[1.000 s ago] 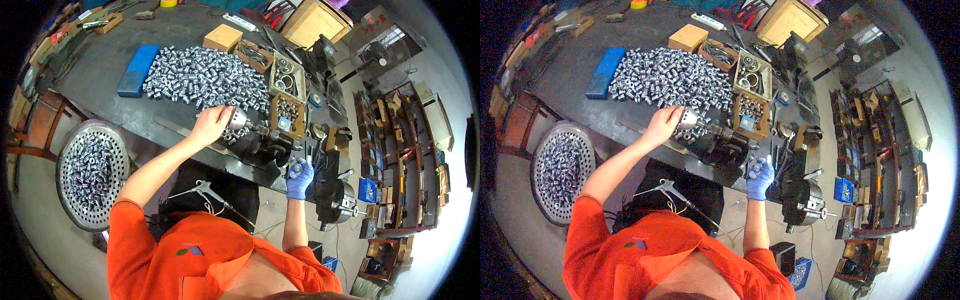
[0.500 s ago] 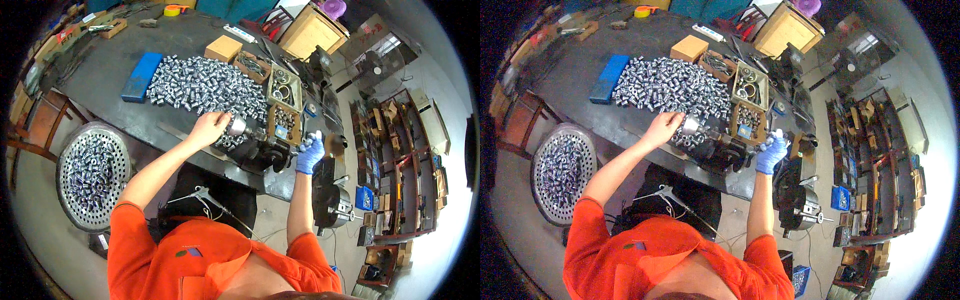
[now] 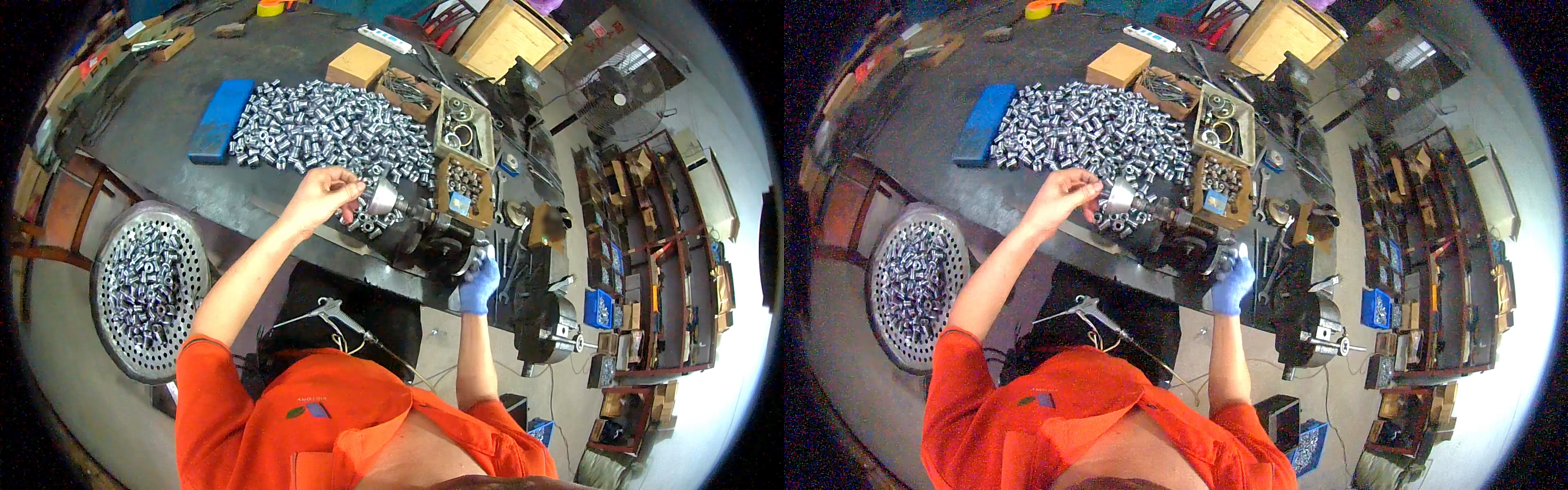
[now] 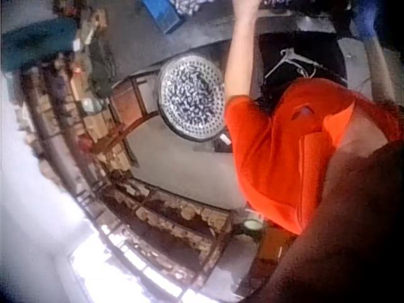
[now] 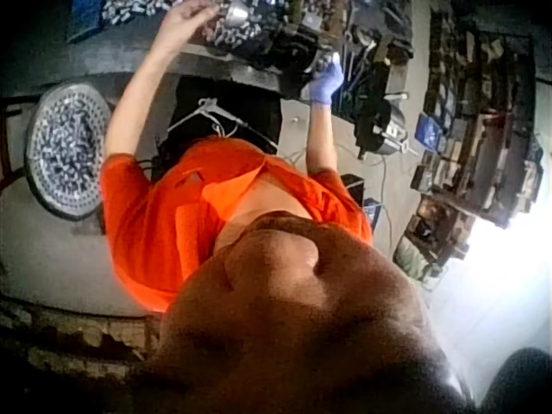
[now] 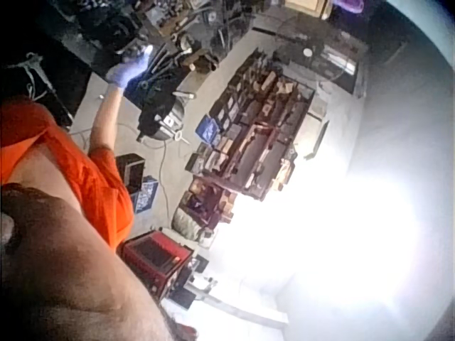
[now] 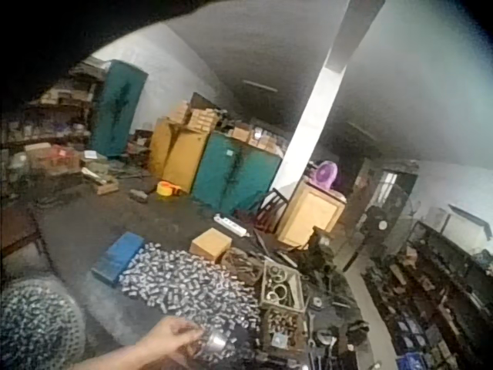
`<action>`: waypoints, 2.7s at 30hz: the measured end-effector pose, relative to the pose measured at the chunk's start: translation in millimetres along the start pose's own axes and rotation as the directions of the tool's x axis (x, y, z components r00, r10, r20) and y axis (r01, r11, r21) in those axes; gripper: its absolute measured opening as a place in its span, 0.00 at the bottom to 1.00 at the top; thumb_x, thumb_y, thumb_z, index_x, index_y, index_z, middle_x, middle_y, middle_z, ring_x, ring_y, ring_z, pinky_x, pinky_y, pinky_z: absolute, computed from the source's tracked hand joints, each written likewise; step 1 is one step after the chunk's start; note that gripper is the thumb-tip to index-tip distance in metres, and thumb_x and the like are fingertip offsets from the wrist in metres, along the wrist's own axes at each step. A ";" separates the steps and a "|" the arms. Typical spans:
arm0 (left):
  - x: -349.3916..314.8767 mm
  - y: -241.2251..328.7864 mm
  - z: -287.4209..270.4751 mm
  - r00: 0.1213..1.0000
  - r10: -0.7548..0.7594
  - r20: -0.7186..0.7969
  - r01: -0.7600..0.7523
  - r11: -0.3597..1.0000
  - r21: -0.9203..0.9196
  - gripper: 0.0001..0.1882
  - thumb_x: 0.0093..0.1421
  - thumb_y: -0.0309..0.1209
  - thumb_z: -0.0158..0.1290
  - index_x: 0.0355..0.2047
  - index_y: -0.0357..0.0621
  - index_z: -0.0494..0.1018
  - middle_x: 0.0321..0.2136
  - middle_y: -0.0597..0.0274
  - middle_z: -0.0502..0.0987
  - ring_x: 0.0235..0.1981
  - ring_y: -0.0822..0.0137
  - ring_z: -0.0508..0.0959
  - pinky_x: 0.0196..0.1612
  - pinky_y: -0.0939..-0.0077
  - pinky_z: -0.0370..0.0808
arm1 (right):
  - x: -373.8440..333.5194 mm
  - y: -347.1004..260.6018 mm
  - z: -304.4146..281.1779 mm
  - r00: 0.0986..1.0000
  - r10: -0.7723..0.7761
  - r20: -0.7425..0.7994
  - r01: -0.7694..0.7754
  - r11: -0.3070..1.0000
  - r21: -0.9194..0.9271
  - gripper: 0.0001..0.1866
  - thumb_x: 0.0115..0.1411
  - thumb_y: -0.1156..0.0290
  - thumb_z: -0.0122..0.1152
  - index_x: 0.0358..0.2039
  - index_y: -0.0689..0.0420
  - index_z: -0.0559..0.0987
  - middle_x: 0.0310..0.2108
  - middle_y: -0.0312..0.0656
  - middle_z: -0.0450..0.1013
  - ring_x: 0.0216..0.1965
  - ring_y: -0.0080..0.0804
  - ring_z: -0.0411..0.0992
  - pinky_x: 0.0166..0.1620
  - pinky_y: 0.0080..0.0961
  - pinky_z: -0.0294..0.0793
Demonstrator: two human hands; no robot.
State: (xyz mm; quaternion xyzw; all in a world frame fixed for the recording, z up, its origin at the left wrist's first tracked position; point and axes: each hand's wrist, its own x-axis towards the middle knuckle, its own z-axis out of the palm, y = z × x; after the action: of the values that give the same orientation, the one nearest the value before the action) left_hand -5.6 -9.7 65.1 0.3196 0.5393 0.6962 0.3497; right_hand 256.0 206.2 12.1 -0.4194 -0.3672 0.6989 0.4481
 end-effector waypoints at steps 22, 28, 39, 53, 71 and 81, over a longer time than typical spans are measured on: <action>-138.7 25.2 -140.1 0.809 0.265 -0.524 0.410 0.382 0.828 0.12 0.49 0.28 0.52 0.34 0.36 0.74 0.31 0.46 0.76 0.35 0.50 0.76 0.38 0.65 0.72 | -28.9 -15.0 -22.5 0.955 -0.191 0.228 0.155 0.974 0.167 0.13 0.57 0.62 0.55 0.25 0.60 0.72 0.12 0.31 0.62 0.11 0.15 0.56 0.12 0.11 0.55; 17.5 -34.4 -50.6 0.988 0.148 -0.051 0.008 0.279 0.960 0.08 0.48 0.31 0.51 0.28 0.43 0.73 0.28 0.50 0.74 0.34 0.51 0.74 0.36 0.59 0.71 | 11.1 14.1 -13.4 0.985 -0.121 0.123 0.107 0.988 0.114 0.11 0.57 0.64 0.55 0.22 0.56 0.72 0.16 0.29 0.64 0.14 0.14 0.59 0.16 0.11 0.54; 15.2 -43.7 -55.7 0.987 0.125 -0.098 0.039 0.405 0.913 0.09 0.43 0.31 0.56 0.23 0.39 0.71 0.23 0.53 0.75 0.23 0.58 0.76 0.28 0.66 0.72 | -1.6 14.0 -14.0 0.980 -0.095 0.172 0.077 0.991 0.108 0.12 0.58 0.61 0.54 0.24 0.55 0.70 0.16 0.28 0.64 0.14 0.13 0.59 0.15 0.09 0.55; 12.8 5.2 -14.4 0.962 0.013 0.274 -0.003 0.999 -0.036 0.10 0.57 0.26 0.49 0.37 0.32 0.68 0.22 0.59 0.75 0.18 0.71 0.75 0.24 0.79 0.73 | -9.6 8.6 -10.2 0.985 -0.118 0.128 0.108 0.990 0.088 0.12 0.57 0.62 0.55 0.23 0.56 0.71 0.14 0.30 0.64 0.13 0.15 0.59 0.14 0.10 0.54; 20.0 9.1 -16.2 0.981 0.082 0.176 -0.095 0.993 0.063 0.10 0.57 0.30 0.51 0.33 0.34 0.70 0.24 0.60 0.74 0.20 0.73 0.75 0.26 0.81 0.71 | -18.7 -79.1 20.0 0.912 -0.250 0.327 0.124 0.924 0.362 0.20 0.61 0.55 0.47 0.29 0.60 0.74 0.16 0.36 0.66 0.11 0.16 0.52 0.12 0.13 0.52; 1.7 1.2 16.5 0.973 0.207 -0.101 -0.088 0.741 0.666 0.23 0.63 0.44 0.38 0.20 0.36 0.66 0.11 0.59 0.67 0.13 0.66 0.70 0.20 0.70 0.66 | 28.7 -69.6 39.2 0.893 -0.293 0.342 0.186 0.932 0.312 0.12 0.61 0.60 0.49 0.26 0.55 0.70 0.20 0.32 0.67 0.15 0.15 0.61 0.11 0.12 0.55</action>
State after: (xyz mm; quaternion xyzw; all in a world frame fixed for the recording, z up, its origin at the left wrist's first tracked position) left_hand 6.9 0.2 70.0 0.4040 0.7497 0.5120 0.1120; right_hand 235.2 250.5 81.5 -0.1604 -0.3977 0.7497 0.5040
